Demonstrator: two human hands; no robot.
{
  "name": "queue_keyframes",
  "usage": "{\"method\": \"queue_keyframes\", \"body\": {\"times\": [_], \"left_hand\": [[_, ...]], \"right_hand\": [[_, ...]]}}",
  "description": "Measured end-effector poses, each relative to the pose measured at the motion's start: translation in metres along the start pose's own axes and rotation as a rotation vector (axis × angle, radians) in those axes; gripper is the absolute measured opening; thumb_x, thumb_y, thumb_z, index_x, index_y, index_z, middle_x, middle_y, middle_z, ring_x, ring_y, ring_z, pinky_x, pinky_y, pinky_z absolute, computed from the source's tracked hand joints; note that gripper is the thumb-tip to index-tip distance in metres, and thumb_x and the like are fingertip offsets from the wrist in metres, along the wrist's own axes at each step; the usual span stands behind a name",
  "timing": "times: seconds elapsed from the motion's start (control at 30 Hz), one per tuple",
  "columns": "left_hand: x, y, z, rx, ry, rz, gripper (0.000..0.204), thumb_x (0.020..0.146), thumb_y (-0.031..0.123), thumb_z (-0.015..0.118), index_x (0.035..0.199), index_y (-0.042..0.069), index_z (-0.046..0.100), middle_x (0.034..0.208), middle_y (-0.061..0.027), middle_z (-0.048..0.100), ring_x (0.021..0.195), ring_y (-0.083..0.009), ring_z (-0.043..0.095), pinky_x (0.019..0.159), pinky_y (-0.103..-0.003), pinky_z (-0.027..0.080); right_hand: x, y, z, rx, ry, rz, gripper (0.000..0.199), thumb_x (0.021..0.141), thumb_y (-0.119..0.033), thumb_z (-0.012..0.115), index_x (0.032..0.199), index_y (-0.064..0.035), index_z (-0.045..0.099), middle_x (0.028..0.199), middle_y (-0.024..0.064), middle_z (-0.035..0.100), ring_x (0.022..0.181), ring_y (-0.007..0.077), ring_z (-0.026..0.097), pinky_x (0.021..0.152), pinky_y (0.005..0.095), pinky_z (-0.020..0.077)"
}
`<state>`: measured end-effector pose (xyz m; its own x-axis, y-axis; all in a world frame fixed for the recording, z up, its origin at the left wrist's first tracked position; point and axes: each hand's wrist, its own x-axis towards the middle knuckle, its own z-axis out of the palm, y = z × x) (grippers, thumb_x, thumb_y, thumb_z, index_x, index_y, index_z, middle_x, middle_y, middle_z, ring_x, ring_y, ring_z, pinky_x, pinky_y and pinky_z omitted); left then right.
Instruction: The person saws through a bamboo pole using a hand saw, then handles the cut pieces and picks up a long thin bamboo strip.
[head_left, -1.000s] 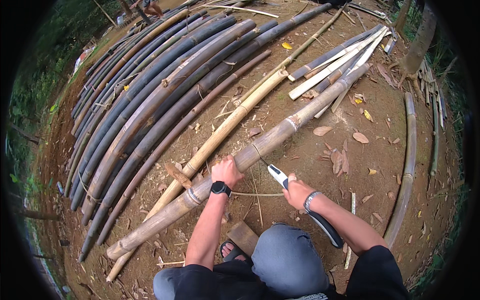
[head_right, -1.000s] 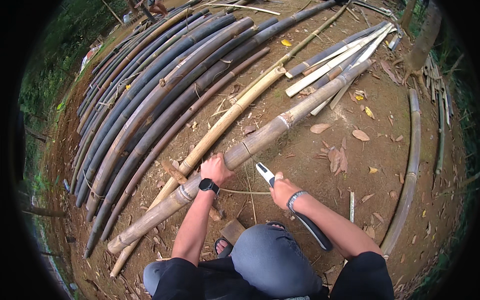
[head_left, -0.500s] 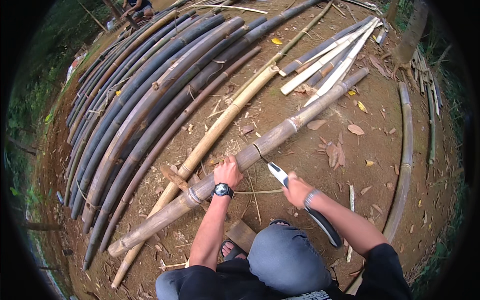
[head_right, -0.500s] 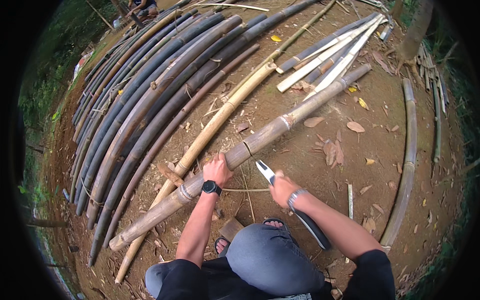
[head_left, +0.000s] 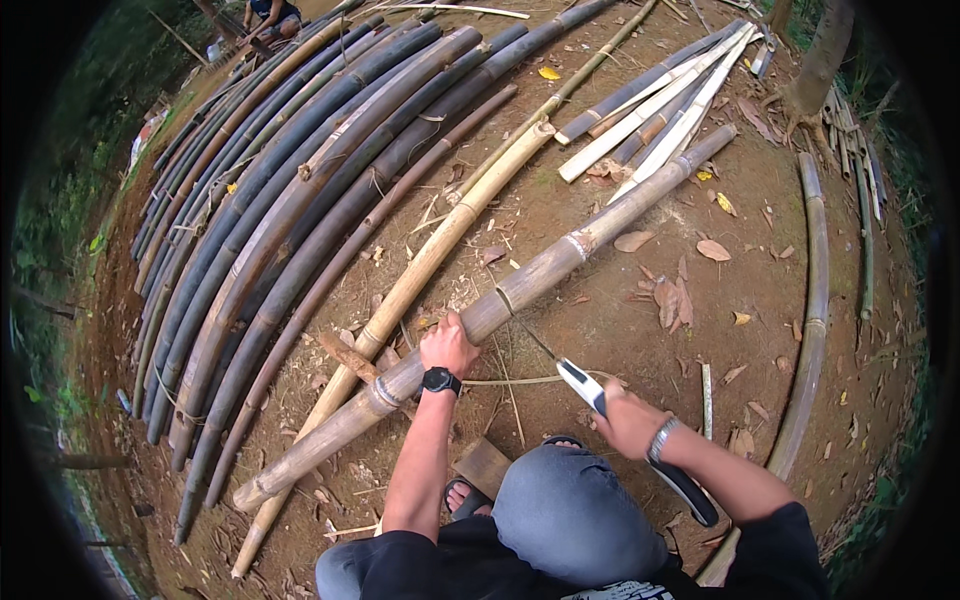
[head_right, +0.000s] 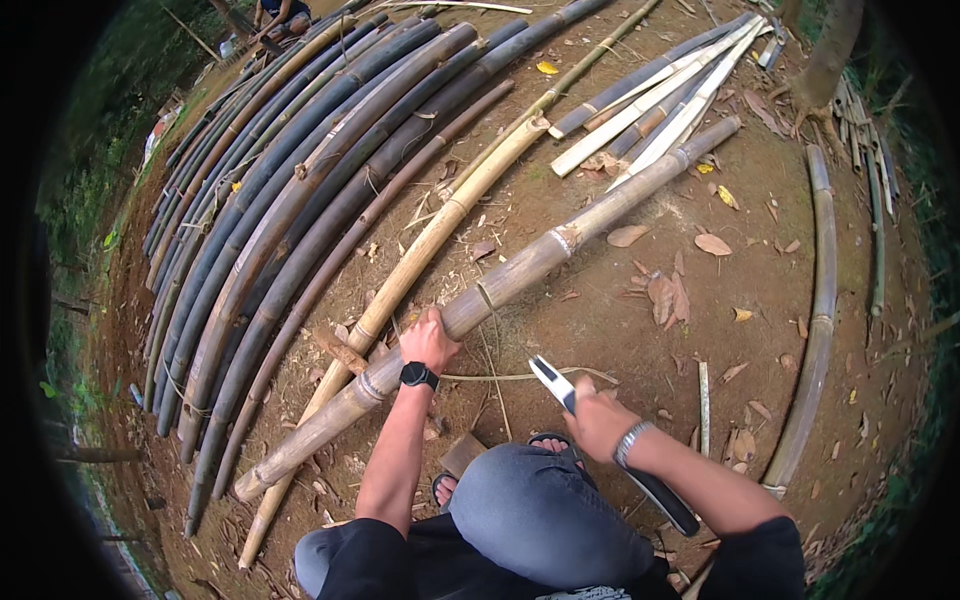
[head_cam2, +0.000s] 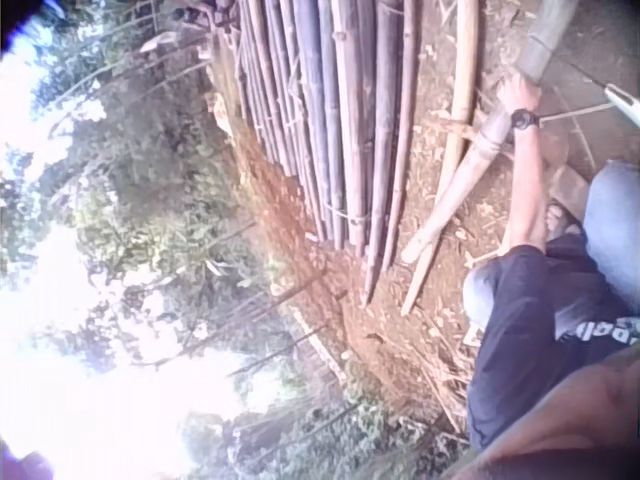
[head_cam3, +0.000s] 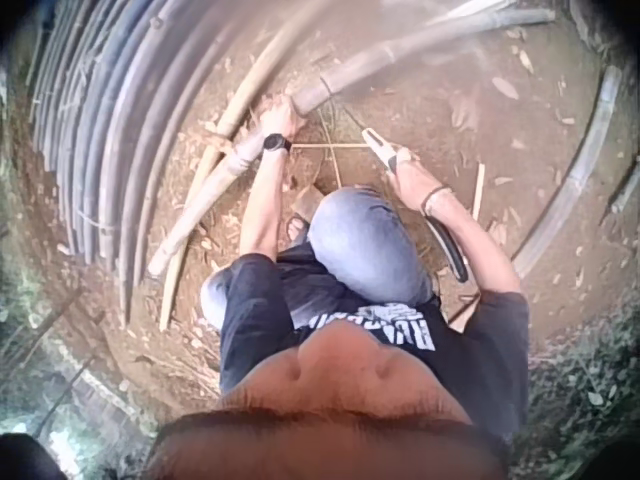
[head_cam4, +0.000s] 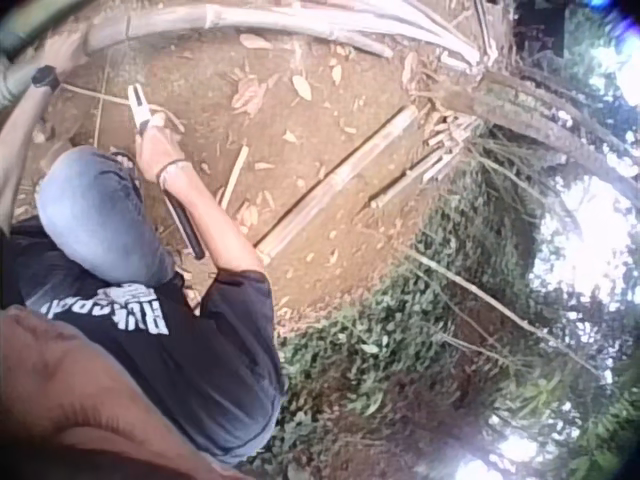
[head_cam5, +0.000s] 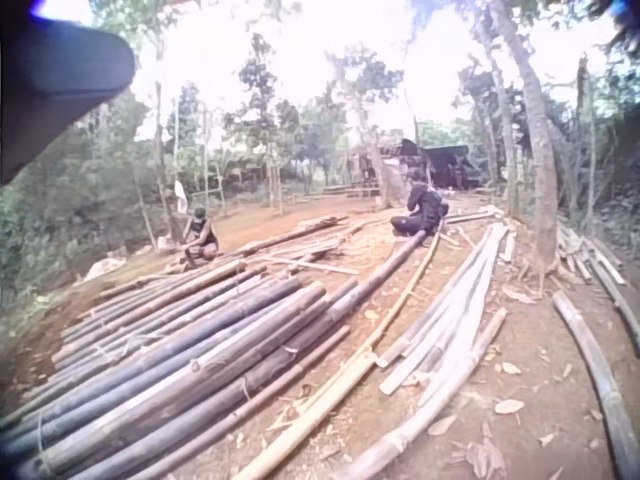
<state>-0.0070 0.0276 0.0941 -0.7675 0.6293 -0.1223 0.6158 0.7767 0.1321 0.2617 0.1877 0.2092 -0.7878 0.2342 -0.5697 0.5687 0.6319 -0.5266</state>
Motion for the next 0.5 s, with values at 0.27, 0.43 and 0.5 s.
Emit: {"method": "queue_keyframes", "body": {"times": [0.27,0.43,0.5], "left_hand": [[0.002,0.025,-0.012,0.026,0.005,0.016,0.05,0.067,0.023,0.08,0.104,0.002,0.055,0.104,-0.018,0.068,0.094,-0.0336,0.069,0.082,-0.042,0.056],[0.002,0.025,-0.008,-0.004,0.147,0.042,0.053,0.065,0.027,0.08,0.105,0.003,0.055,0.1,-0.0165,0.069,0.091,-0.0341,0.069,0.08,-0.042,0.057],[0.0,0.035,-0.007,-0.03,0.103,0.041,0.054,0.065,0.028,0.081,0.106,0.004,0.055,0.1,-0.0161,0.069,0.091,-0.0334,0.07,0.08,-0.042,0.057]], "right_hand": [[0.02,-0.011,-0.01,0.06,0.021,0.107,0.036,0.095,-0.019,0.056,0.113,0.0071,0.04,0.092,0.0342,0.065,0.083,0.0481,0.067,0.077,0.0522,0.0545],[0.01,-0.005,-0.009,0.046,0.03,0.083,0.041,0.095,-0.017,0.055,0.118,0.0118,0.037,0.089,0.034,0.065,0.083,0.0468,0.068,0.074,0.0517,0.0546],[-0.001,-0.008,-0.012,0.06,0.033,0.116,0.038,0.095,-0.017,0.055,0.117,0.01,0.039,0.088,0.0339,0.065,0.083,0.0464,0.068,0.073,0.0515,0.0548]]}}
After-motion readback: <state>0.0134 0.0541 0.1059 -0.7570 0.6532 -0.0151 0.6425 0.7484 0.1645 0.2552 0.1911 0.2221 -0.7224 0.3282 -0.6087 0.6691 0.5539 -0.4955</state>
